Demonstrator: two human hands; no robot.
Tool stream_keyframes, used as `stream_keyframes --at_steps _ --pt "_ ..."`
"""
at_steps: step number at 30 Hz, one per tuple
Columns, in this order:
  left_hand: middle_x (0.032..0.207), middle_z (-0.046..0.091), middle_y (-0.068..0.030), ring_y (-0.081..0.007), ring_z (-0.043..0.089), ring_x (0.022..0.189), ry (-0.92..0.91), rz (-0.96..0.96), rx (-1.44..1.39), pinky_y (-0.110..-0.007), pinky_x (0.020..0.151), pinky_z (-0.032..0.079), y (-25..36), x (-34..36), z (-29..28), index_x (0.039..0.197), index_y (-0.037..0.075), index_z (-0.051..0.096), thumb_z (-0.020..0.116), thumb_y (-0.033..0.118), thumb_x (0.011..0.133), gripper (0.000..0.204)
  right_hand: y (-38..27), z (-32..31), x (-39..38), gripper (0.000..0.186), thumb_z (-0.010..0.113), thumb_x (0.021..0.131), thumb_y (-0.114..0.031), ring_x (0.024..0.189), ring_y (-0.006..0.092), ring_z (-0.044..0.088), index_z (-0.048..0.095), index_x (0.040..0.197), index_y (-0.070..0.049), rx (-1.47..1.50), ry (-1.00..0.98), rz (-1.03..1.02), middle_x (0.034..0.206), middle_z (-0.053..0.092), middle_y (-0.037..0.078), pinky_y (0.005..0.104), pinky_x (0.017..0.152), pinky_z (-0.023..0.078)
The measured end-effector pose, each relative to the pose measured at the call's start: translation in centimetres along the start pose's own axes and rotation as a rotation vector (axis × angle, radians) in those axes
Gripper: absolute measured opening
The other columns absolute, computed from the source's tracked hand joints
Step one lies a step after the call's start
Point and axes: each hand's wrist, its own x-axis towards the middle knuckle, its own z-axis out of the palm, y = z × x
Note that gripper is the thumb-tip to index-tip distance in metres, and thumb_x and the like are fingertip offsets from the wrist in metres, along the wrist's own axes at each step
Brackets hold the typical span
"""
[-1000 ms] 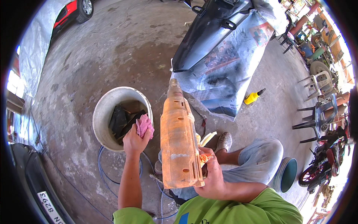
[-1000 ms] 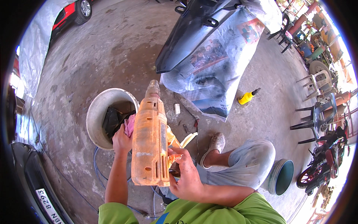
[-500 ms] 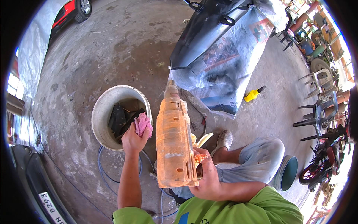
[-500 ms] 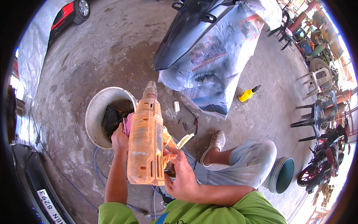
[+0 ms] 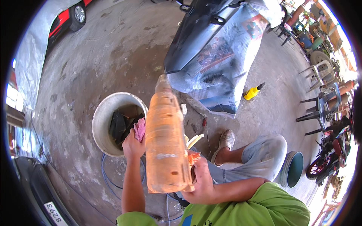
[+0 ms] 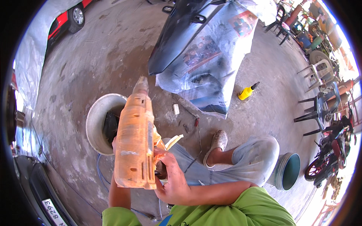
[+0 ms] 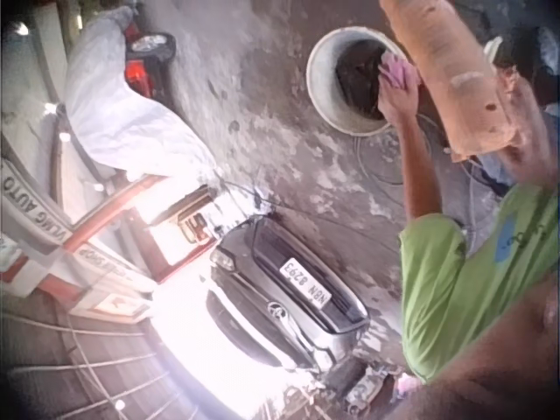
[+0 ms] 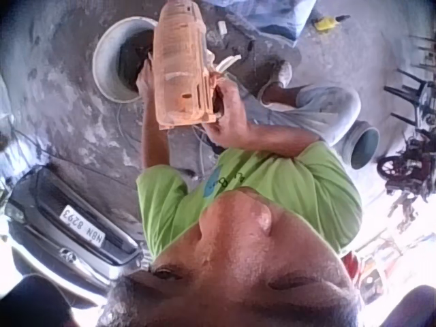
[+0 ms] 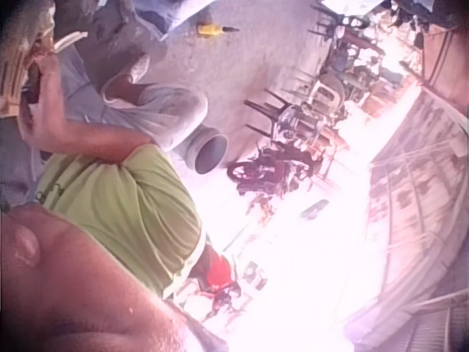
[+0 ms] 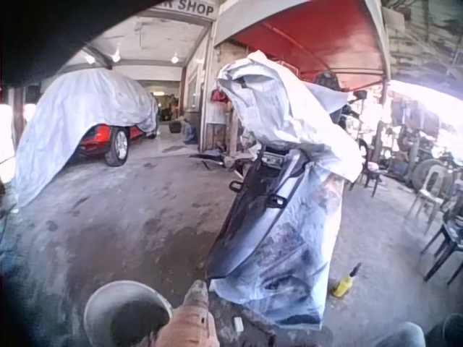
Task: The person sands a black car part with a sanding block and wipes it with a cloth. They also use a heat gun on the part and wipe it again. The part is placed on a newspaper-covered surface.
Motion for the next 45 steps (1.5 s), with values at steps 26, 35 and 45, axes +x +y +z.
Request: stream_keyframes --at_steps 26,35,45 --pt "0.095 0.07 -0.0278 -0.0498 0.067 0.087 0.119 0.108 0.127 -0.058 0.075 0.054 1.0 -0.3 0.2 0.117 0.001 0.066 0.073 0.051 0.084 0.06 -4.2 -3.1 20.3 0.062 0.069 0.073 0.007 0.113 0.0446 0.052 0.041 0.128 0.004 -0.14 0.277 -0.465 0.118 0.05 0.023 0.0498 0.095 0.045" --pt "0.099 0.071 -0.0271 -0.0496 0.067 0.09 0.079 0.082 0.133 -0.057 0.076 0.054 1.6 -0.2 -0.2 0.123 0.004 0.066 0.074 0.048 0.084 0.059 -3.8 -3.3 21.0 0.059 0.073 0.08 0.003 0.104 0.0359 0.06 0.043 0.13 0.001 -0.079 0.195 -0.344 0.118 0.051 0.02 0.0405 0.089 0.05" --pt "0.096 0.071 -0.0271 -0.0501 0.067 0.088 0.143 0.076 0.2 -0.059 0.077 0.053 0.5 -0.3 0.5 0.118 0.004 0.067 0.071 0.055 0.085 0.061 -3.3 -2.4 23.9 0.058 0.071 0.078 0.005 0.114 0.0421 0.053 0.043 0.128 0.004 -0.161 0.229 -0.459 0.118 0.05 0.023 0.0444 0.097 0.046"
